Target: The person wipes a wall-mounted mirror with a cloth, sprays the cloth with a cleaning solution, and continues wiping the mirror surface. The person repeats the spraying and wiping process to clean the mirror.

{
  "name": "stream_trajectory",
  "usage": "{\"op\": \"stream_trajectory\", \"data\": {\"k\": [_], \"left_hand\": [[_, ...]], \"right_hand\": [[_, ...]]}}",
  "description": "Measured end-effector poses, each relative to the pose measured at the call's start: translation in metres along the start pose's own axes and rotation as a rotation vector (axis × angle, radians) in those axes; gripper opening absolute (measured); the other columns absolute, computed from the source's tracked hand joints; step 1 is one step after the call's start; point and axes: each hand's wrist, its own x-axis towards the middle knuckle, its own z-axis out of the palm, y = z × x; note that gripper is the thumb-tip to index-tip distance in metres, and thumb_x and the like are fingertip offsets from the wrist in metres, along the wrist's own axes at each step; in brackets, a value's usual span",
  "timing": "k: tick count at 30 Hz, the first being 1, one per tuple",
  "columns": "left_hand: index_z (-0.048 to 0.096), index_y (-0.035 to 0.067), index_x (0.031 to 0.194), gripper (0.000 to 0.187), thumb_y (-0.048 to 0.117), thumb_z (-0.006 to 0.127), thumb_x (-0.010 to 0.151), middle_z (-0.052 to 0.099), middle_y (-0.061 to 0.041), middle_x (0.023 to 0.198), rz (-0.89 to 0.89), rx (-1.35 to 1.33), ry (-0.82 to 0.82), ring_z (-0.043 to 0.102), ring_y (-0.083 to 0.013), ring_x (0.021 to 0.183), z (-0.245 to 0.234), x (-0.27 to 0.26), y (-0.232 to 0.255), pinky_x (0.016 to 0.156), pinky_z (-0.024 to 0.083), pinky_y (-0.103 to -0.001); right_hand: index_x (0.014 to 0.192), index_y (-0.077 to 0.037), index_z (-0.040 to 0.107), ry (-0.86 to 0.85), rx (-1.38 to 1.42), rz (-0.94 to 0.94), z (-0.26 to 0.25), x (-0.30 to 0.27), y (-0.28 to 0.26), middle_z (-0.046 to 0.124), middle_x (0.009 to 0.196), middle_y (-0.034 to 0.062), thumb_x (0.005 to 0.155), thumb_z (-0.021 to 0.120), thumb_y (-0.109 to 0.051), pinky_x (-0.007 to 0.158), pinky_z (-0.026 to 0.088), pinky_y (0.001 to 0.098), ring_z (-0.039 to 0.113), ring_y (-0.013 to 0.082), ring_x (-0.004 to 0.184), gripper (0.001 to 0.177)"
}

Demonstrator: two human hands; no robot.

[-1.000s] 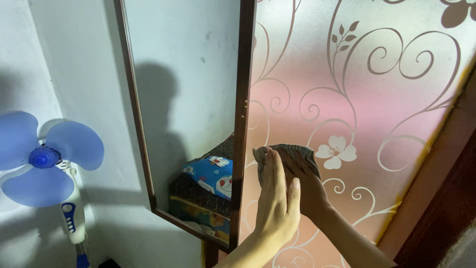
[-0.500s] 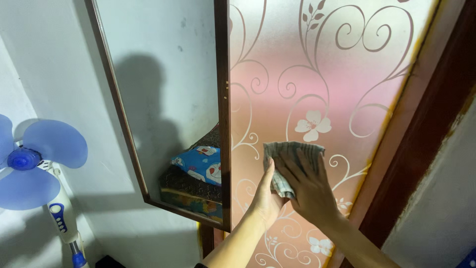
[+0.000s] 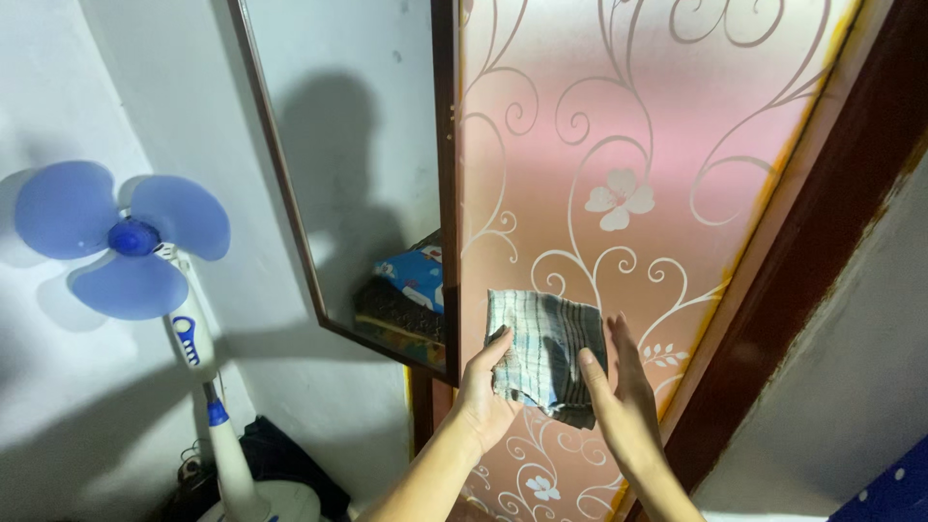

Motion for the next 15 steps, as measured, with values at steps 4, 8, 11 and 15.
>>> {"op": "stream_trajectory", "data": {"k": [4, 8, 11, 15], "left_hand": [[0.061, 0.008, 0.127, 0.046, 0.037, 0.059, 0.091, 0.07, -0.008, 0.122, 0.006, 0.003, 0.123, 0.066, -0.0203, 0.114, -0.006, -0.036, -0.016, 0.1, 0.05, -0.041], [0.061, 0.008, 0.128, 0.048, 0.038, 0.058, 0.09, 0.07, -0.007, 0.123, 0.052, -0.01, 0.185, 0.065, -0.02, 0.115, -0.02, -0.075, -0.031, 0.101, 0.05, -0.041], [0.062, 0.008, 0.128, 0.051, 0.04, 0.06, 0.089, 0.07, -0.007, 0.123, 0.084, -0.001, 0.281, 0.066, -0.0197, 0.115, -0.035, -0.104, -0.042, 0.101, 0.05, -0.041], [0.063, 0.009, 0.128, 0.052, 0.041, 0.062, 0.087, 0.07, -0.006, 0.125, 0.123, -0.003, 0.451, 0.065, -0.0177, 0.116, -0.059, -0.144, -0.051, 0.103, 0.048, -0.038]], "right_hand": [[0.145, -0.005, 0.049, -0.245, 0.591, 0.52, 0.002, -0.015, 0.034, 0.062, 0.134, 0.0134, 0.089, 0.052, -0.054, 0.103, 0.041, 0.0385, 0.056, 0.0217, 0.122, 0.074], [0.127, -0.002, 0.061, -0.347, 0.721, 0.698, 0.015, -0.039, 0.059, 0.072, 0.112, 0.0117, 0.087, 0.061, -0.043, 0.091, 0.053, 0.0373, 0.067, 0.0191, 0.101, 0.057], [0.119, -0.001, 0.067, -0.47, 0.678, 0.678, 0.03, -0.06, 0.068, 0.074, 0.107, 0.0102, 0.092, 0.062, -0.035, 0.086, 0.051, 0.0356, 0.066, 0.0169, 0.095, 0.044], [0.115, -0.006, 0.067, -0.577, 0.78, 0.662, 0.053, -0.094, 0.067, 0.073, 0.102, 0.0063, 0.095, 0.059, -0.026, 0.079, 0.054, 0.0364, 0.066, 0.0142, 0.086, 0.029]]}}
